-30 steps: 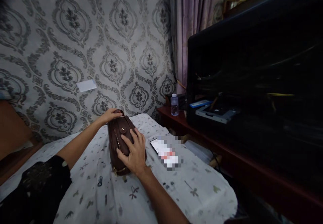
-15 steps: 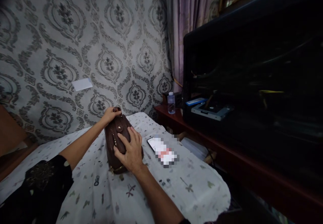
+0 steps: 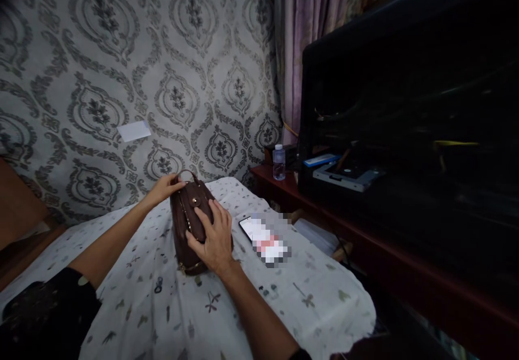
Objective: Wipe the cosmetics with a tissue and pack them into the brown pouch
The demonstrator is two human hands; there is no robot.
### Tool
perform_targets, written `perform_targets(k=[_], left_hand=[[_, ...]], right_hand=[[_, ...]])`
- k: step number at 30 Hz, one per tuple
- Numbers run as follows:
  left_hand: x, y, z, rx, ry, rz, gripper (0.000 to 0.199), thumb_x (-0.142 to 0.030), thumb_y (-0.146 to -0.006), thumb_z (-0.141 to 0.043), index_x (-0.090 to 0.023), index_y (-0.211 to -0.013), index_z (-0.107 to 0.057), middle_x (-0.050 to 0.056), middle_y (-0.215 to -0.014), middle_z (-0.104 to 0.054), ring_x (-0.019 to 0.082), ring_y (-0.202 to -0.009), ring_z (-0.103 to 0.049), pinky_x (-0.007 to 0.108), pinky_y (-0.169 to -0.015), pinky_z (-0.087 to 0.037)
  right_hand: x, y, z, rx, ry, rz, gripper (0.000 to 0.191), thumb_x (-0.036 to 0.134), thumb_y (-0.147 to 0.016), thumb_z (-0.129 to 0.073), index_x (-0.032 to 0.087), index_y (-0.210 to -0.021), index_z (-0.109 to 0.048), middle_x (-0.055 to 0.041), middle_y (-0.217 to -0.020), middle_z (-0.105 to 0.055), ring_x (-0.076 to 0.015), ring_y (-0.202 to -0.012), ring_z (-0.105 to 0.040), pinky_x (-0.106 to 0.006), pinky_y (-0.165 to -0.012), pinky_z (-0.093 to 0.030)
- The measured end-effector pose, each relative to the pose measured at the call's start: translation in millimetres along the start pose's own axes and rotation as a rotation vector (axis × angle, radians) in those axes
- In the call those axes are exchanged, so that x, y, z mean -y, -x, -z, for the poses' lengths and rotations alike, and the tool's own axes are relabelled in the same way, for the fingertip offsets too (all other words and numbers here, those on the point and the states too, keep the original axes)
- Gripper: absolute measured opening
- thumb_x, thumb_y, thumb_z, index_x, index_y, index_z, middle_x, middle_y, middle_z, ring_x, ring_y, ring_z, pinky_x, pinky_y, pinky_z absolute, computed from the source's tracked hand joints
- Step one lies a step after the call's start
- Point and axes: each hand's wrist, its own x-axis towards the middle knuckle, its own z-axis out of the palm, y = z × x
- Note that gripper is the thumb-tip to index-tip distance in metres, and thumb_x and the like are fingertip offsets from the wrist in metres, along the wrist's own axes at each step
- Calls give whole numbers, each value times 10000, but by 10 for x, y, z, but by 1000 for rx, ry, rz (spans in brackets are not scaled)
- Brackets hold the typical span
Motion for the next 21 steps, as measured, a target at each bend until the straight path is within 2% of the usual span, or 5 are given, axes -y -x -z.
perform_targets(k=[4,8,14,21], left_hand=[[108,87,34,-5,-23,18,311,-458,-699,-637,-185,-574,-558,-48,-514,-448,130,-570,-425,244,-553,-305],[120,107,3,-30,-23,26,309,-439,-690,-626,-189,-543,-521,-47,-500,-426,124,-558,-388,245,-537,-266],[35,229,-48,-21,50,28,304,-452,-731,-571,-180,-601,-537,-39,-559,-439,129,-580,-419,243,-558,-301],[-123,465,-42,42,120,11,364,-520,-720,-578,-178,-617,-506,-36,-583,-441,122,-586,-426,238,-553,-324]], right_hand=[[-13,8,-23,-10,-2,6,474,368,-851,-592,228,-1300,-532,-135,-1429,-440,-319,-1341,-391,-532,-1079,-360],[-9,7,-26,-16,7,15,447,347,-861,-591,218,-1286,-532,-140,-1415,-446,-310,-1347,-386,-517,-1076,-368],[18,4,-23,10,31,-4,423,296,-887,-547,221,-1303,-524,-142,-1431,-422,-308,-1357,-366,-526,-1074,-359],[14,5,-11,23,7,-1,438,343,-875,-569,213,-1293,-543,-146,-1431,-426,-314,-1363,-351,-527,-1091,-339]])
